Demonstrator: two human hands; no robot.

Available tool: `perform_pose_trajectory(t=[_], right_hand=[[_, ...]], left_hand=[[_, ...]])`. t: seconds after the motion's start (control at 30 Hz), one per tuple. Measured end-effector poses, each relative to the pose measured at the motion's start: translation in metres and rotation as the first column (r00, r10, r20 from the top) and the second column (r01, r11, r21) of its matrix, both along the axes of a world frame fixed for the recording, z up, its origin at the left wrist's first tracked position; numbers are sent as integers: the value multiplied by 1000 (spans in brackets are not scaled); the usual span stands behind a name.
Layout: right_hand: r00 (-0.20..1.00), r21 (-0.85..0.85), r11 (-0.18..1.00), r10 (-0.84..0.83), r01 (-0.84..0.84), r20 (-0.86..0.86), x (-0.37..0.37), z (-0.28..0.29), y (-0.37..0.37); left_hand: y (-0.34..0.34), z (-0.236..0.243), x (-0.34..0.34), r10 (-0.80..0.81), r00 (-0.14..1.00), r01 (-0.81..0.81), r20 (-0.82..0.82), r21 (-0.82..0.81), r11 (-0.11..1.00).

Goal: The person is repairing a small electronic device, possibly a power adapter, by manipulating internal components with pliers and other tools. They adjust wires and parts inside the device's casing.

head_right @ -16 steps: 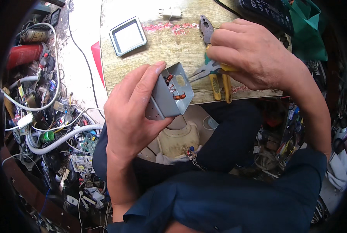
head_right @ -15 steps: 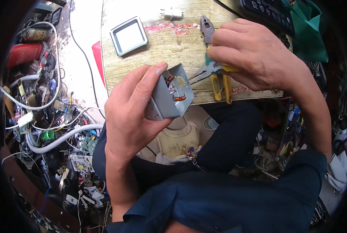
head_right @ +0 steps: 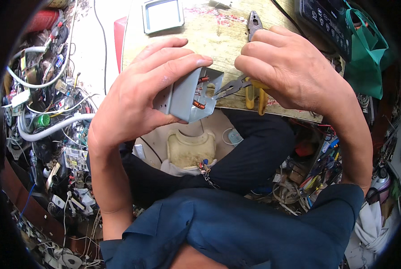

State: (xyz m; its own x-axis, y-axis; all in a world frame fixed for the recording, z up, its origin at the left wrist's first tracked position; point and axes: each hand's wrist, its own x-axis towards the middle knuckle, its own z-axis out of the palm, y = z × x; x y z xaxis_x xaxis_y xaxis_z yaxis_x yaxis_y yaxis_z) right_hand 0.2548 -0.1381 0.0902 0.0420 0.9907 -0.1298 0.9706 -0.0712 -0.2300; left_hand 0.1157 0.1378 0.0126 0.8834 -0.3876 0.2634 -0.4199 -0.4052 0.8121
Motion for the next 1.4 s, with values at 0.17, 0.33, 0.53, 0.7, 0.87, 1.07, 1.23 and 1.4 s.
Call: perform_pose_trajectory(t=[0.17,0.33,0.53,0.7,0.87,1.07,1.23,1.4], right_hand=[[1000,-16,1000,3,-3,-31,-3,-5,0],[999,4,1000,-11,11,-52,-7,-11,-2],[996,-17,999,-48,47,-70,-12,-13,1],[998,-33,999,-30,28,-53,-13,-12,2],[998,2,1000,29,-29,-51,-12,-19,5],[996,13,997,78,-78,-41,-9,-18,9],[994,-39,993,113,-113,-3,-11,-12,11],[991,-63,990,127,-125,35,-13,-11,9]], left_hand=[[4,-1,0,-32,999,32,3,3,999],[5,-4,0,-41,999,42,-27,37,998],[9,-1,5,-107,994,107,-34,-8,994],[10,-6,5,-124,991,123,-46,-23,992],[10,-7,0,-139,984,136,-111,-34,990],[11,-14,0,-113,994,113,-3,-88,990],[11,-14,2,-107,994,110,35,-77,991],[11,-10,2,-106,993,109,49,-55,993]])
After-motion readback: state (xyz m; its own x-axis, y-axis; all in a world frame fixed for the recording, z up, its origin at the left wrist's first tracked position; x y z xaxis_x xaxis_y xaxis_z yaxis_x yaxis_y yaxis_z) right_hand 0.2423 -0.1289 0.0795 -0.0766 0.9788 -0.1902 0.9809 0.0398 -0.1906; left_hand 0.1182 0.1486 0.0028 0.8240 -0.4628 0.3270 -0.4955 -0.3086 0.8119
